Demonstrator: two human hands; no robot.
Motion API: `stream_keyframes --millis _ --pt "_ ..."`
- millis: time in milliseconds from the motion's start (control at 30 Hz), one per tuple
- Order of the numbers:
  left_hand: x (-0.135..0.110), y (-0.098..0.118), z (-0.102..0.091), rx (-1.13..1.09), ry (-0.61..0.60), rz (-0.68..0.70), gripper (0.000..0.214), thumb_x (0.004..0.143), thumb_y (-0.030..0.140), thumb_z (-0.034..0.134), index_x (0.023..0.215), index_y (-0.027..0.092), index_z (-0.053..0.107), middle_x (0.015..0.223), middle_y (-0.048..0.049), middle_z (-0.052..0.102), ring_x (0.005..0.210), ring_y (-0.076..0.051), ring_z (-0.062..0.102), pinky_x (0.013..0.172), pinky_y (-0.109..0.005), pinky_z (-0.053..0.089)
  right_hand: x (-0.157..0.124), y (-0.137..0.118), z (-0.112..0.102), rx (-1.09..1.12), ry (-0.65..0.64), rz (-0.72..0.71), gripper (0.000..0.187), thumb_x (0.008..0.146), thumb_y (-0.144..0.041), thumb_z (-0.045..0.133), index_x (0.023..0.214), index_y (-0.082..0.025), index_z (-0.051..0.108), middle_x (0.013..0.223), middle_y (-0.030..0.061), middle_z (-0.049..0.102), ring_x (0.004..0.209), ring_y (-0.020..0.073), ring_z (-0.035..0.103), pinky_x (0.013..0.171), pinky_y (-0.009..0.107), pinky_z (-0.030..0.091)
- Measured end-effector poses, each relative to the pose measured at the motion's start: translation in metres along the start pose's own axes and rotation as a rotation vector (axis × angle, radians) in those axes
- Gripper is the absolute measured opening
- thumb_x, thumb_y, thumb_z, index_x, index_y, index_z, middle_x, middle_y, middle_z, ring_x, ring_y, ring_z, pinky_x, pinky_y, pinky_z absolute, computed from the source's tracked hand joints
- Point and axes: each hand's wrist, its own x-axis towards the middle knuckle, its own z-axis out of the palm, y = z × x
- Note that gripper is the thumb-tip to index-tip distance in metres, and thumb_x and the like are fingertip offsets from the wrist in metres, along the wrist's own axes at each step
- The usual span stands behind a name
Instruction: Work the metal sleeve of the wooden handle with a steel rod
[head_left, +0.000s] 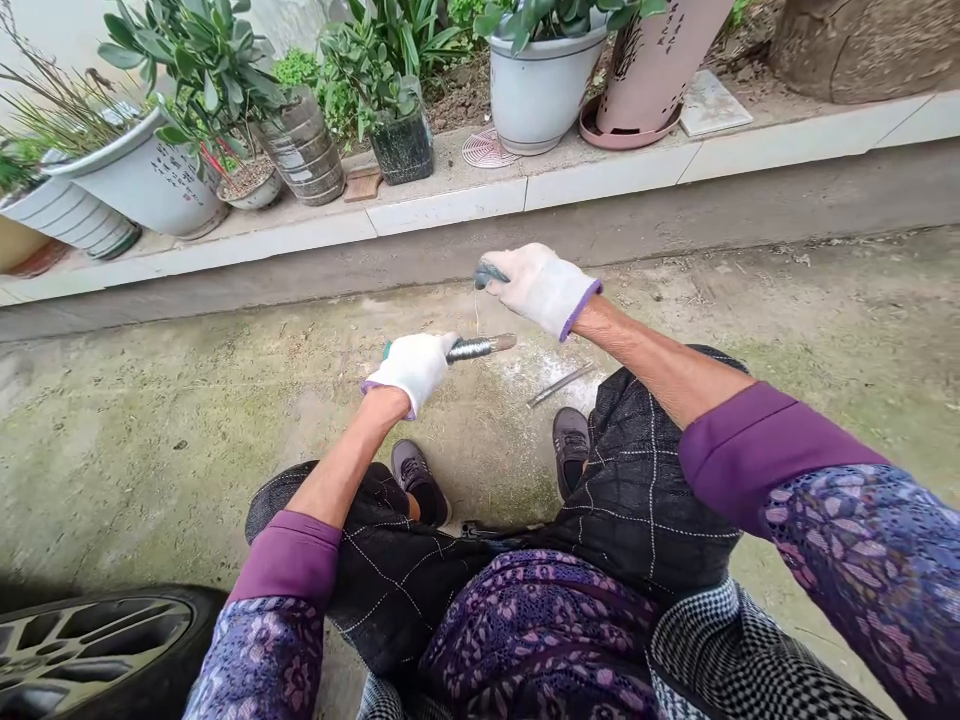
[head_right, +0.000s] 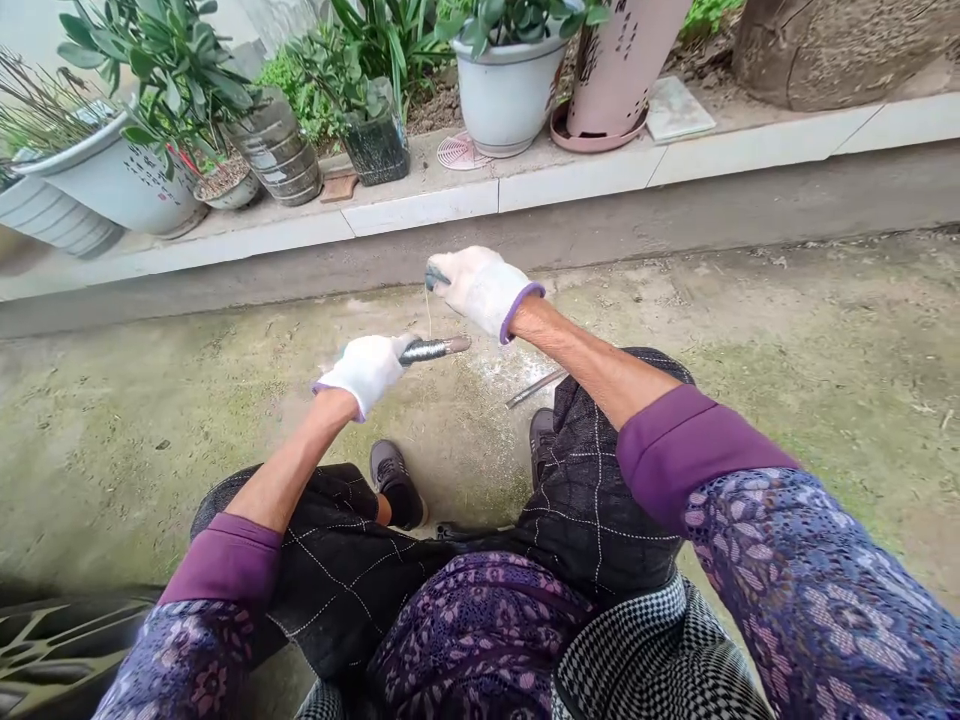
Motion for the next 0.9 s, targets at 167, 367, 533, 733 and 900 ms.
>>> stream_keyframes --millis 167,367,533,733,900 --pt "-0.015 -0.003 -0.014 -0.358 0.191 0.0 0.029 0.089 0.027 0.059 0.114 0.021 0.071 0.094 -0.0067 0.074 0.085 -0.021 0.068 0.075 -0.027 0.05 0.009 0.007 0.014 -0.121 -0.133 0.024 0.01 0.087 -0.024 0.062 0.089 -0.021 0.071 0.079 0.0063 0.068 0.07 0.0197 0.058 0.062 0.031 0.033" --pt "-0.016 -0.025 -0.023 -0.533 0.36 -0.119 0.027 0.094 0.025 0.055 0.111 0.008 0.066 0.102 -0.0066 0.074 0.086 -0.015 0.059 0.079 -0.025 0.046 -0.028 -0.032 0.034 -0.33 -0.41 -0.158 0.029 0.095 -0.027 0.045 0.106 -0.018 0.07 0.093 0.0094 0.074 0.076 0.0196 0.064 0.062 0.03 0.034" --pt "-0.009 -0.034 -0.022 -0.306 0.258 -0.274 0.023 0.095 0.029 0.056 0.106 0.009 0.063 0.09 -0.0076 0.073 0.092 -0.019 0.059 0.083 -0.028 0.043 -0.05 -0.051 0.03 -0.379 -0.374 -0.252 0.032 0.097 -0.03 0.042 0.11 -0.018 0.069 0.092 0.0103 0.075 0.077 0.0206 0.065 0.061 0.031 0.033" --pt "-0.006 -0.019 -0.013 -0.137 0.098 -0.199 0.017 0.09 0.026 0.058 0.101 0.015 0.066 0.081 -0.0066 0.071 0.087 -0.021 0.062 0.08 -0.029 0.041 -0.029 -0.029 0.008 -0.288 -0.188 -0.156 0.03 0.097 -0.029 0.046 0.112 -0.019 0.07 0.096 0.0082 0.075 0.081 0.0198 0.065 0.066 0.03 0.036" --pt "-0.013 -0.005 -0.011 -0.338 0.053 -0.071 0.019 0.083 0.025 0.064 0.099 0.02 0.072 0.08 -0.0047 0.072 0.082 -0.02 0.064 0.074 -0.027 0.042 -0.007 -0.004 0.007 -0.219 -0.127 -0.067 0.026 0.093 -0.026 0.05 0.105 -0.02 0.072 0.096 0.007 0.074 0.08 0.019 0.063 0.067 0.03 0.038"
